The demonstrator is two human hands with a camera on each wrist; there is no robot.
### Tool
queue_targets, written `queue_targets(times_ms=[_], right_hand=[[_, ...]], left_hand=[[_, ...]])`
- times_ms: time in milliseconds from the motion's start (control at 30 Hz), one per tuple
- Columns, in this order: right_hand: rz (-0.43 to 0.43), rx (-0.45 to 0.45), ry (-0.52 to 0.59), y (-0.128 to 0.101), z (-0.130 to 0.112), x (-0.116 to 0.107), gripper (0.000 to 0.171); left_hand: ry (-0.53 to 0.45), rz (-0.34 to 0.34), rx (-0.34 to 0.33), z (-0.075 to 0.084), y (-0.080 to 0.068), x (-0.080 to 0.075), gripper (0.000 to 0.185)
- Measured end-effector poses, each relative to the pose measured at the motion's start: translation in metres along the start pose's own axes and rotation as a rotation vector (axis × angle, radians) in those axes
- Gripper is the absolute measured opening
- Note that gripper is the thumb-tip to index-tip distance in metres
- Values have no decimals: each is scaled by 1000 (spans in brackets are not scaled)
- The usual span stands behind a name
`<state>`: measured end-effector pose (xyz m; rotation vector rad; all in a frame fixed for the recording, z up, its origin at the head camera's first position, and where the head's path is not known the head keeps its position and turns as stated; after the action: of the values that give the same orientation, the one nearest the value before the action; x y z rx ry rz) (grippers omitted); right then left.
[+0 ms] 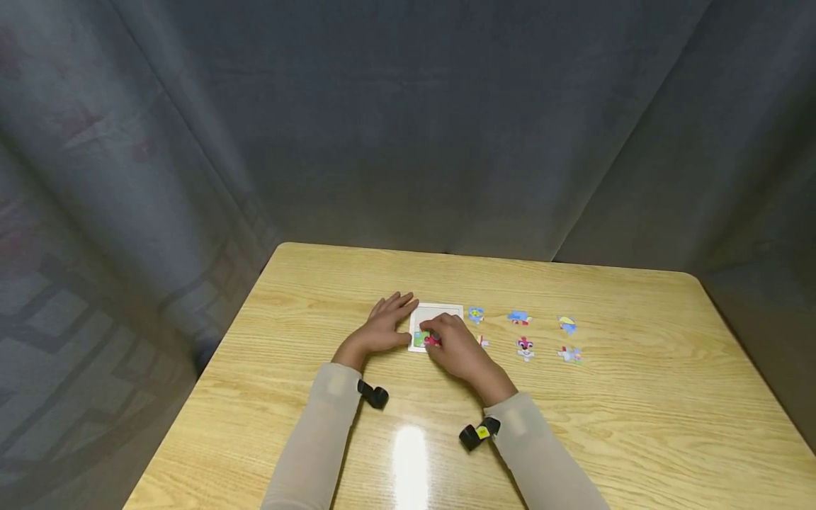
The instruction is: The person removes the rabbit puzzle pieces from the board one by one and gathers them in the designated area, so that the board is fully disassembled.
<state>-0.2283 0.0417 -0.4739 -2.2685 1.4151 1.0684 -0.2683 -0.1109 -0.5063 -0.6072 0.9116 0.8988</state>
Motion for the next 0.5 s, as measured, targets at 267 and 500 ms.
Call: queue_targets(times_ms=[267, 500], right_hand=[[-2, 41, 32, -7, 3, -4, 35], [9, 36, 93, -24, 5, -14, 33]], left_hand=[[-14, 4, -14, -3, 0, 0, 80], [2, 11, -17, -5, 0, -2, 79]])
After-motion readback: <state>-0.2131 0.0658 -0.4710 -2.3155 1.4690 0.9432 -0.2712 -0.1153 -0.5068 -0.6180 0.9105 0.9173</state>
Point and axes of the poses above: each hand's wrist, its own y-axis towards the middle knuckle, its own x-axis out of the palm, z = x × y, the point moved 6 cm from there along y, towards the middle knuckle, and after that the axes turned 8 degrees about y, right-handed, at the moved point
